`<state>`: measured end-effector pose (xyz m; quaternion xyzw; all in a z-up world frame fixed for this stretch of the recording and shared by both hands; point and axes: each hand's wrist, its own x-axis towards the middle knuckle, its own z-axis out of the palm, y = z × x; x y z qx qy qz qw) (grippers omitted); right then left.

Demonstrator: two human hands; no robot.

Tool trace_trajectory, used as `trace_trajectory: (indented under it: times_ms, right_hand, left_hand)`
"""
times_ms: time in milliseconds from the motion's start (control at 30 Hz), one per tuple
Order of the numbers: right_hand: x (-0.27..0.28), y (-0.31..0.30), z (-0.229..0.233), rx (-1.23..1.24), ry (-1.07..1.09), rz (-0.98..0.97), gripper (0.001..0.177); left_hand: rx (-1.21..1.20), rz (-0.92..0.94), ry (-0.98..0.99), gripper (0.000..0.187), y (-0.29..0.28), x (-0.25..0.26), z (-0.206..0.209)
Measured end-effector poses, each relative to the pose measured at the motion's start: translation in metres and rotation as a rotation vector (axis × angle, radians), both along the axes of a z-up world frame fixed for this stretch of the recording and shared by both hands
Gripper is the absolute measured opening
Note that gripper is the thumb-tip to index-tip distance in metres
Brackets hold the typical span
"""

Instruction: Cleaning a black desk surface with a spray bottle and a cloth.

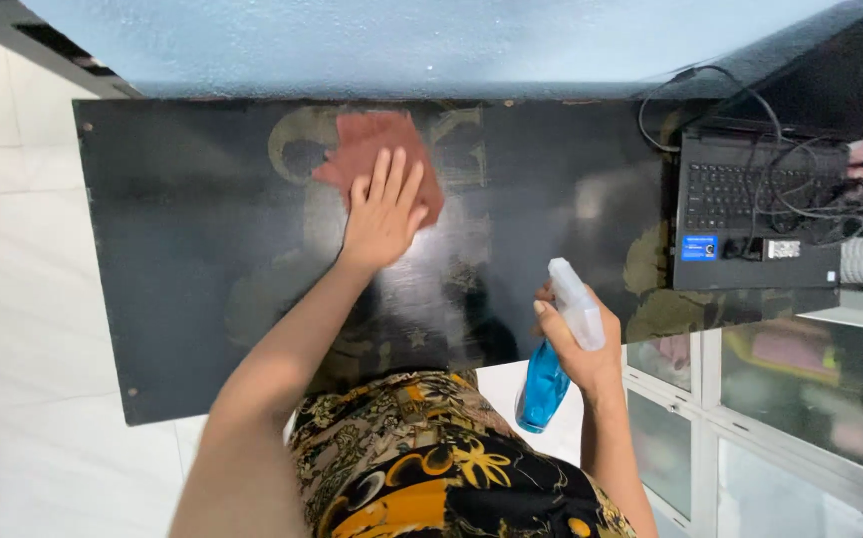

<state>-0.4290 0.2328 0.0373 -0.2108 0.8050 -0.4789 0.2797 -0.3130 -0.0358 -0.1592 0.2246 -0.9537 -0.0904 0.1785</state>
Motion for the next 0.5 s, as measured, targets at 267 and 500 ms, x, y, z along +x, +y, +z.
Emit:
trace_trajectory:
  times_ms: [267, 500]
  right_hand:
    - [-0.022, -0.010, 0.016, 0.171, 0.234, 0.155, 0.043]
    - [-0.036, -0.017, 0.031, 0.077, 0.171, 0.100, 0.043]
  left_hand:
    - [0.086, -0.036, -0.062, 0.063, 0.043, 0.089, 0.033]
    - [0.104, -0.060, -0.062, 0.070, -0.010, -0.057, 0.010]
